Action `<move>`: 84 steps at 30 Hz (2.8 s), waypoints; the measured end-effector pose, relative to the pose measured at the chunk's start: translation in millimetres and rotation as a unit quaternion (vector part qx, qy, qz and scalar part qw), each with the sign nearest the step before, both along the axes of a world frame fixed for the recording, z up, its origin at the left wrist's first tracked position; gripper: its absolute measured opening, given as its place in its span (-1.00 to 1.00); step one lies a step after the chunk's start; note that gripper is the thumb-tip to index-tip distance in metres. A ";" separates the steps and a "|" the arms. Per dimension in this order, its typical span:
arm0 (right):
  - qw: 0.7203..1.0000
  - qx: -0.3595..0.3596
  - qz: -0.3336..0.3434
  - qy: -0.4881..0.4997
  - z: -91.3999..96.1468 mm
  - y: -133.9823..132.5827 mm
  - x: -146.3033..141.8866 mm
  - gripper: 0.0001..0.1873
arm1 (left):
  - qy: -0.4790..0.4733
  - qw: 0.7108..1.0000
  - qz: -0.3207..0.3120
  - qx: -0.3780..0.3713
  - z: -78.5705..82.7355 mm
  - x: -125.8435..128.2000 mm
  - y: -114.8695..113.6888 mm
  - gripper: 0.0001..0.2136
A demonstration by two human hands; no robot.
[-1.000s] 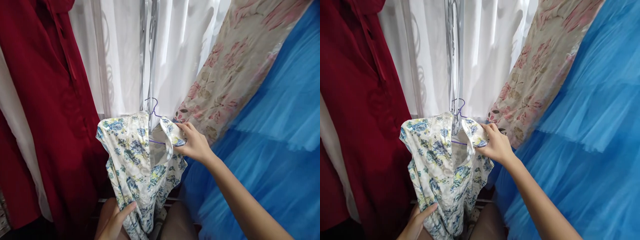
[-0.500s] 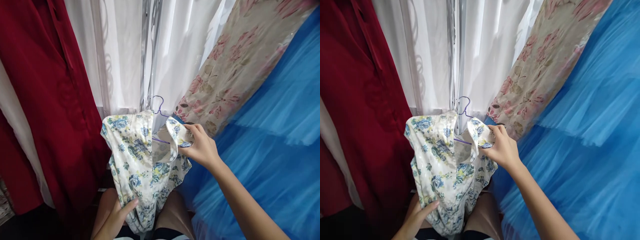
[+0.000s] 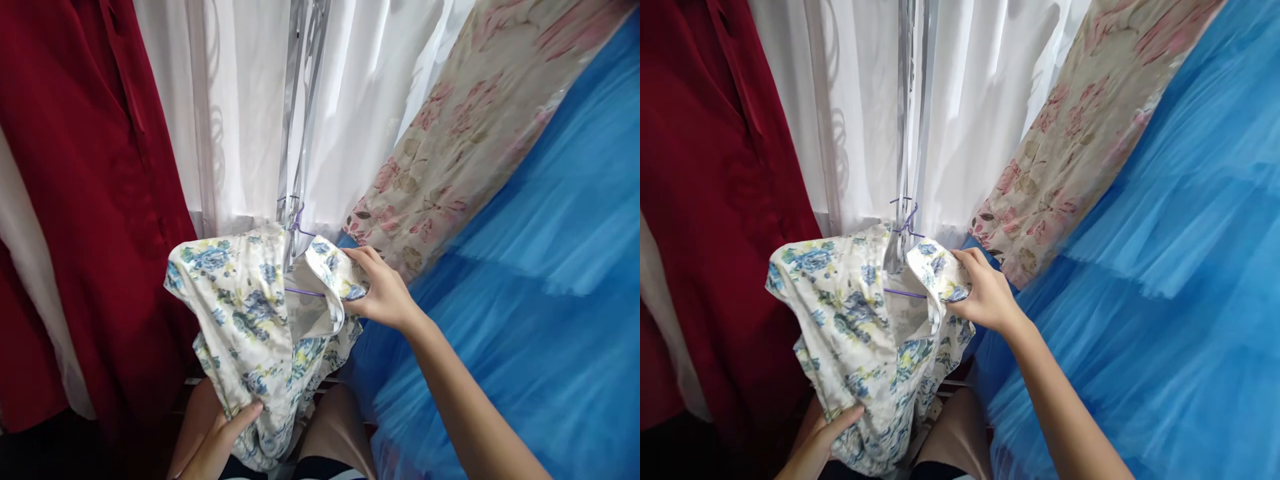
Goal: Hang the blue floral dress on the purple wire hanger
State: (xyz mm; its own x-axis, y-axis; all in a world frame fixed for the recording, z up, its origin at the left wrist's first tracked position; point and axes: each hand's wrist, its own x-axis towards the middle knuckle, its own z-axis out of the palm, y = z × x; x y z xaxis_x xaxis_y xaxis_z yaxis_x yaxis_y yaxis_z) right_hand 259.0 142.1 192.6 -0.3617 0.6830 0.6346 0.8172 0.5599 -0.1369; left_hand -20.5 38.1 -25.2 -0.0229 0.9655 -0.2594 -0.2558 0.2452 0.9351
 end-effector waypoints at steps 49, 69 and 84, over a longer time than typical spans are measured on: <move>0.853 -0.306 0.099 0.411 -183.7 -72.6 -39.9 -0.62 | 0.128 0.975 -0.176 0.036 -17.4 47.0 -15.9 -0.48; 0.851 -0.331 0.090 0.398 -188.9 -74.7 -39.2 -0.58 | 0.180 0.964 -0.195 0.037 -10.5 50.9 -29.3 -0.49; 0.854 -0.342 0.095 0.380 -197.7 -72.9 -49.1 -0.58 | 0.161 0.978 -0.125 0.055 -29.0 57.4 -19.2 -0.54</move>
